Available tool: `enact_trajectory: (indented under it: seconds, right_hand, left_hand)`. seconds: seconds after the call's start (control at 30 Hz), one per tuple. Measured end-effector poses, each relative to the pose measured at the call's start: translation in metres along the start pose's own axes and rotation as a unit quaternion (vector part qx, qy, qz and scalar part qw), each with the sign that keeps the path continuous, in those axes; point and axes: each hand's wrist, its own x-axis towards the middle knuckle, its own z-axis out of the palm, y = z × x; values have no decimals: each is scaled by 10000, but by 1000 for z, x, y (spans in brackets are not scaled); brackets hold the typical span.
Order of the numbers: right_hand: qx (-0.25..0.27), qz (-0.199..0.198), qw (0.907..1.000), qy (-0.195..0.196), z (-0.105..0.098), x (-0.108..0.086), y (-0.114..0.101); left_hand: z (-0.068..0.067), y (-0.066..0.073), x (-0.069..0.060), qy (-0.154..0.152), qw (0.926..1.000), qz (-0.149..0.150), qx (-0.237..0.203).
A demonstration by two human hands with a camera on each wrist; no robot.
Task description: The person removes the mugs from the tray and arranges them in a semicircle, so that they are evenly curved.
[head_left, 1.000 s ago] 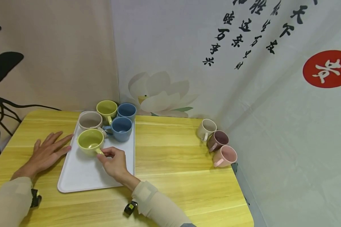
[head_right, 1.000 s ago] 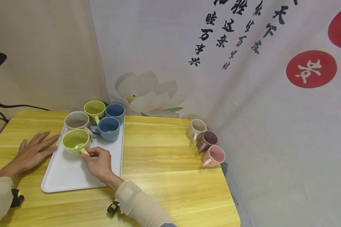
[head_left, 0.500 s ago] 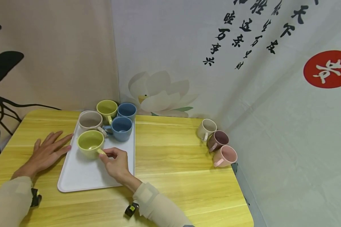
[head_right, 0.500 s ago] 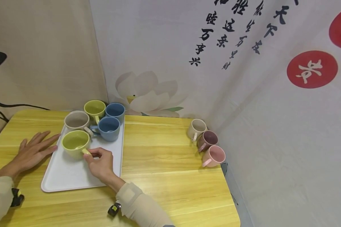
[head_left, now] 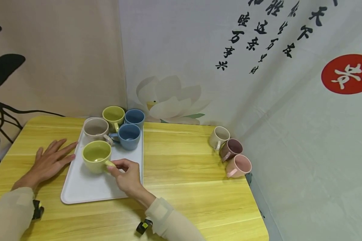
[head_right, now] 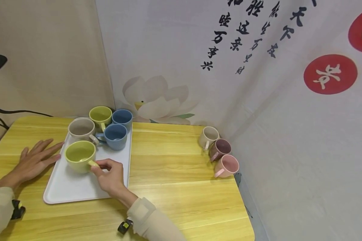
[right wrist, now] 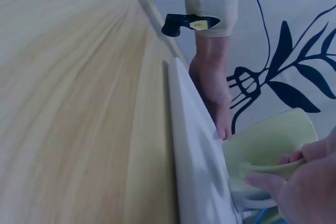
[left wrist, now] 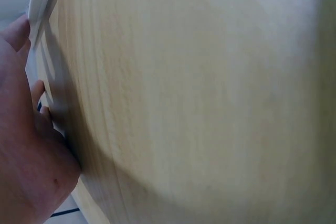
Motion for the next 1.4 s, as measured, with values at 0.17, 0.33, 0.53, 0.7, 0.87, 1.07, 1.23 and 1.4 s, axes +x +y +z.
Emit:
enact_trajectory:
  seconds: [0.17,0.33,0.53,0.7,0.87,1.07,1.23,1.4]
  right_hand:
    - [163,-70,9998,-45,-10,-2,-5]
    - [288,-73,9995,-60,-20,-4,-9]
    - [362,-94,9992,-105,-34,-6,-15]
    - [444,-136,9988,-139,-45,-6,-18]
    - [605,-173,9979,-128,-59,-7,-19]
    - [894,-99,9959,-123,-74,-9,-18]
    - [908,-191,9956,-98,-88,-10,-17]
    - [1043,-194,9944,-35,-99,-11,-19]
  left_hand:
    - [0,0,0,5,10000,6,10]
    - [0,2,-1,32,10000,-4,44]
    - [1,2,-2,65,10000,-7,47]
    - [1,3,-3,110,9999,29,57]
    - [0,5,-2,149,9998,32,99]
    - [0,7,-2,154,9998,34,88]
    - [0,5,-3,120,9999,28,76]
    - [0,5,-2,75,10000,-19,47]
